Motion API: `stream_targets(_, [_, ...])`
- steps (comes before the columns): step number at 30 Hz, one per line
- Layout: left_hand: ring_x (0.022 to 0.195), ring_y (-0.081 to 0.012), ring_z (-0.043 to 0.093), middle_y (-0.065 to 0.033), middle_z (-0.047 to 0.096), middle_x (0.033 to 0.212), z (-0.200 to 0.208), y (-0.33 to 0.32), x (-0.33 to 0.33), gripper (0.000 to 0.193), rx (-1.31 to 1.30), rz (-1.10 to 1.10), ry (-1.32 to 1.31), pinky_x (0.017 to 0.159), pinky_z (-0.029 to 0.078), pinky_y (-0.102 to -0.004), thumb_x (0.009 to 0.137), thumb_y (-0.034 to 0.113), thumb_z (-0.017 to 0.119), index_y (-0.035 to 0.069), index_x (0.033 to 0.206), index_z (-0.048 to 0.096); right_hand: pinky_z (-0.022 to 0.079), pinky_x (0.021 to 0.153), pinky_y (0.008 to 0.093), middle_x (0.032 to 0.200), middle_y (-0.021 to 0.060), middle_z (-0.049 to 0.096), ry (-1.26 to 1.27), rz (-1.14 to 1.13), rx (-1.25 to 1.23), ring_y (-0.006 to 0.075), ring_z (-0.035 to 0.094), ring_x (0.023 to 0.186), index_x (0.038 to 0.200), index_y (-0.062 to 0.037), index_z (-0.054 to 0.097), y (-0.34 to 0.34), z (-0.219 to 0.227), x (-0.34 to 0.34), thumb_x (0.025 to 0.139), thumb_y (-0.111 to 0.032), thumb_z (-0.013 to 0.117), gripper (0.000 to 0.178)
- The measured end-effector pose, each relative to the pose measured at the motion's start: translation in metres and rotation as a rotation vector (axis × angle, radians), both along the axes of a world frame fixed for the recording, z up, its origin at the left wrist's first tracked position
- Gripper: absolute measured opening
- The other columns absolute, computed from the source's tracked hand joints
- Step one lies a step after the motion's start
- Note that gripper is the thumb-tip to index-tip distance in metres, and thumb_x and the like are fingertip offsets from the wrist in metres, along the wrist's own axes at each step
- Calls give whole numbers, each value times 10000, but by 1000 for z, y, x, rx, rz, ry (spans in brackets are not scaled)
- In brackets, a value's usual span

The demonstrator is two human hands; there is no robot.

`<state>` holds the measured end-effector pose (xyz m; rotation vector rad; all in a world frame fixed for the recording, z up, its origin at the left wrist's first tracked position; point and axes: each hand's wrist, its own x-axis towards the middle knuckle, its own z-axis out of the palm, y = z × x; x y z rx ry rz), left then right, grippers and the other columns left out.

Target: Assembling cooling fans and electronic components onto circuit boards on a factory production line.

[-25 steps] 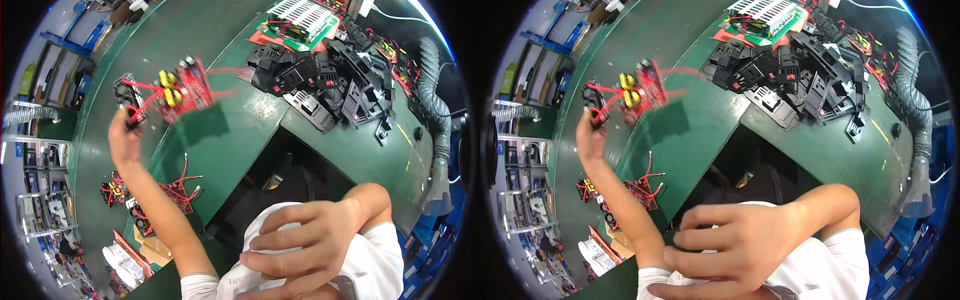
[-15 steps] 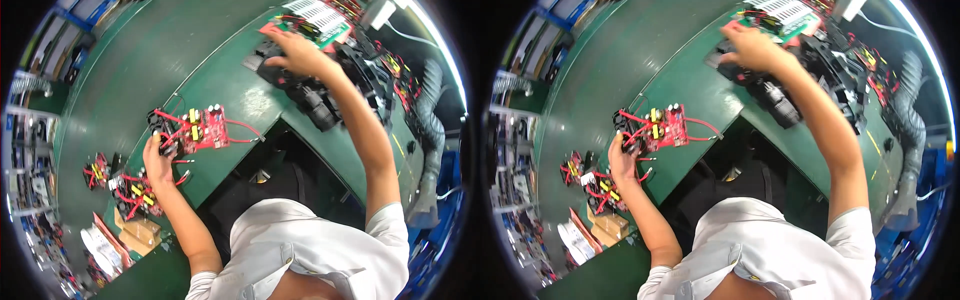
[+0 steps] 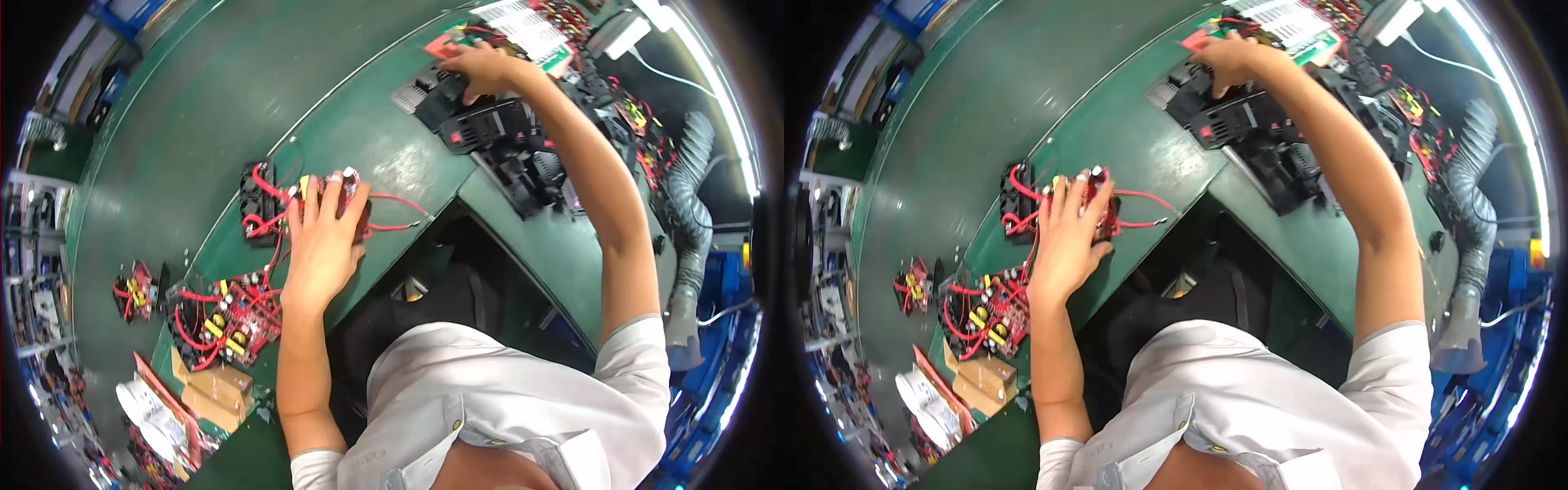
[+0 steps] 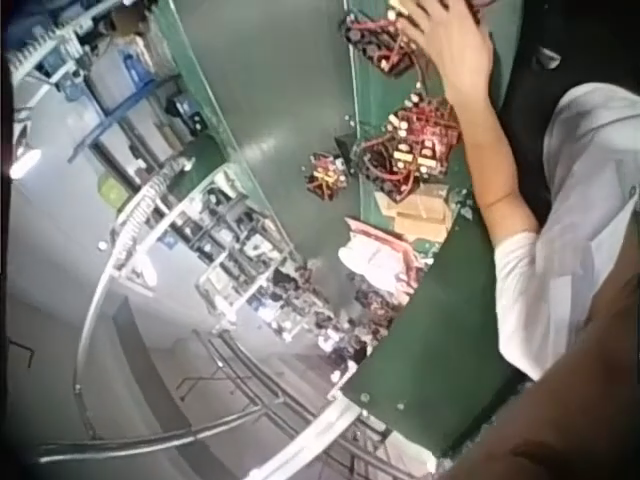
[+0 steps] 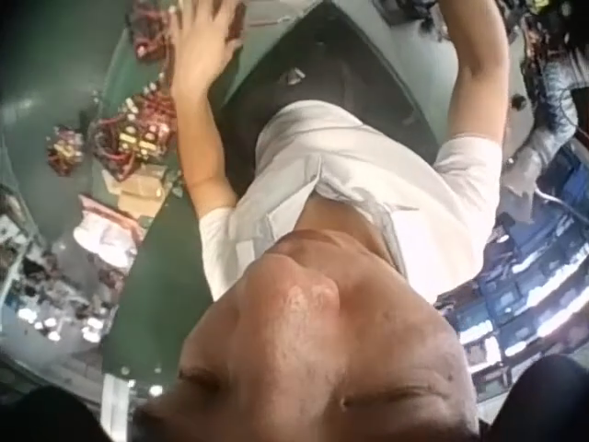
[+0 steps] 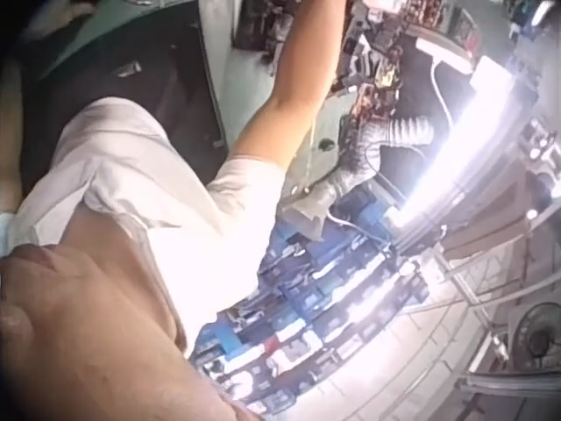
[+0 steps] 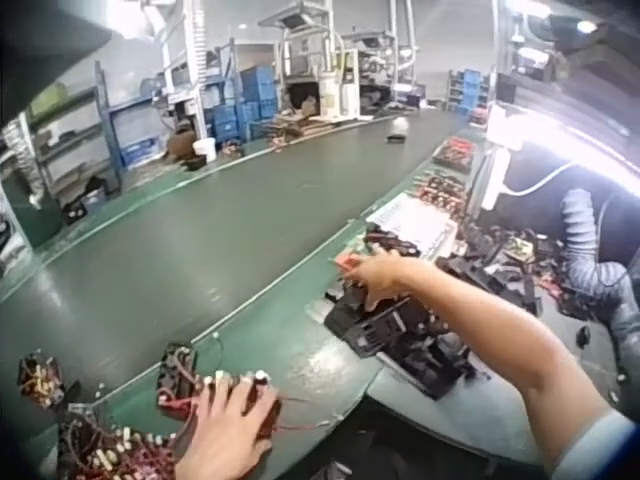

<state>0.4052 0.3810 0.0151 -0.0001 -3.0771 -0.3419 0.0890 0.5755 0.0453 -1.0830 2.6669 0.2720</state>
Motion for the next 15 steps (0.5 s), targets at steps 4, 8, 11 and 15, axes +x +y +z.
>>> stream_targets(4, [1384,-451,367,-177,419,1492,-20,-10,-18,759,21,-2,31,1129,294,-569,726,192,842,134,1407,512,380,1061,546,1411,149,412,3,72,-134,375,384,1332,1340,-140,556,15,-1,-1,659,-209,848,744])
stream_targets(8, [1359,-456,395,-211,429,1474,-28,-7,-34,722,-31,58,133,1111,316,-560,770,249,821,87,1401,512,441,1000,417,1228,163,517,48,160,-593,340,515,1197,1285,-62,540,41,10,6,736,-149,796,611])
stream_targets(11, [1320,-435,454,-219,452,1451,-25,-10,-44,748,303,75,309,1066,400,-539,788,221,817,53,1433,476,516,874,365,1017,132,657,129,93,-977,273,655,973,1221,-30,555,34,22,48,815,-81,732,446])
stream_targets(15, [1247,-311,551,-177,480,1395,-4,-10,-57,827,1461,86,231,1008,498,-384,885,206,762,56,1546,288,500,780,251,933,28,661,-484,-73,-1157,68,601,874,1143,15,609,20,10,110,904,-76,691,269])
